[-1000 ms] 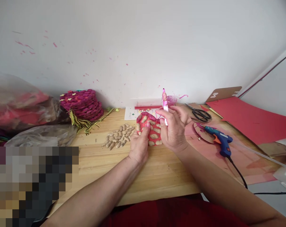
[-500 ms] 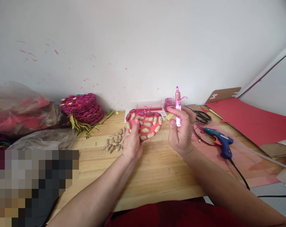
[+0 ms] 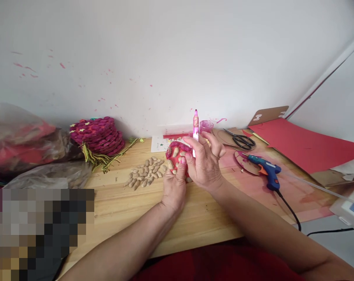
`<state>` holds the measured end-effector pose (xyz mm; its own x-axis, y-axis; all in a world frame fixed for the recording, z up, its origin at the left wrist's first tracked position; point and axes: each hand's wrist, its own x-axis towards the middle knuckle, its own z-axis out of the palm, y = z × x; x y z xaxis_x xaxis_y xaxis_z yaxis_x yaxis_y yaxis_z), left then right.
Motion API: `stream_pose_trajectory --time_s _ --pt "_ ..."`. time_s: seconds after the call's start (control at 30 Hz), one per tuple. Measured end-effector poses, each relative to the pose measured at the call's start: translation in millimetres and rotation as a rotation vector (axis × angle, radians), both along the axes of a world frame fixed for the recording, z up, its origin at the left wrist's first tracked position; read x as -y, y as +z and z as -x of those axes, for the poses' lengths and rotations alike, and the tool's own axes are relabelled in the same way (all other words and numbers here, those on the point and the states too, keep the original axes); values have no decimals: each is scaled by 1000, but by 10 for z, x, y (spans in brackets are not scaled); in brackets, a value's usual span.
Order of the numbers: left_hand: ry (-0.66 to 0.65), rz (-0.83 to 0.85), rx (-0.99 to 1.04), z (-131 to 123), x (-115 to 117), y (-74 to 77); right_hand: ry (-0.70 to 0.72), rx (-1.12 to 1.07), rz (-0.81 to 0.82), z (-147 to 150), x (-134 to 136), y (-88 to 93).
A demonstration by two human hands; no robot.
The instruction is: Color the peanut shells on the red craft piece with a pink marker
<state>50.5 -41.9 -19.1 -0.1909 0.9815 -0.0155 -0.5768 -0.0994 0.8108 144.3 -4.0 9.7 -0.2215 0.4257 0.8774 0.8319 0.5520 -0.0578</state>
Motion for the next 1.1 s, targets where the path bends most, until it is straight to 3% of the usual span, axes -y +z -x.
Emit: stream_pose_trajectory --time_s 0.2,0.63,0.83,0.97,1.1 --pt "2 18 14 0 -9 -13 -18 23 -37 26 -10 -49" --pt "54 199 124 118 -62 220 24 -19 0 -79 -58 -60" --pt "113 233 145 241 -222 246 117 -162 -42 -279 -149 12" --pt "18 243 102 237 -260 185 242 -320 -30 -408 -188 109" --pt "-93 204 57 225 -244 121 417 -428 90 -448 -166 181"
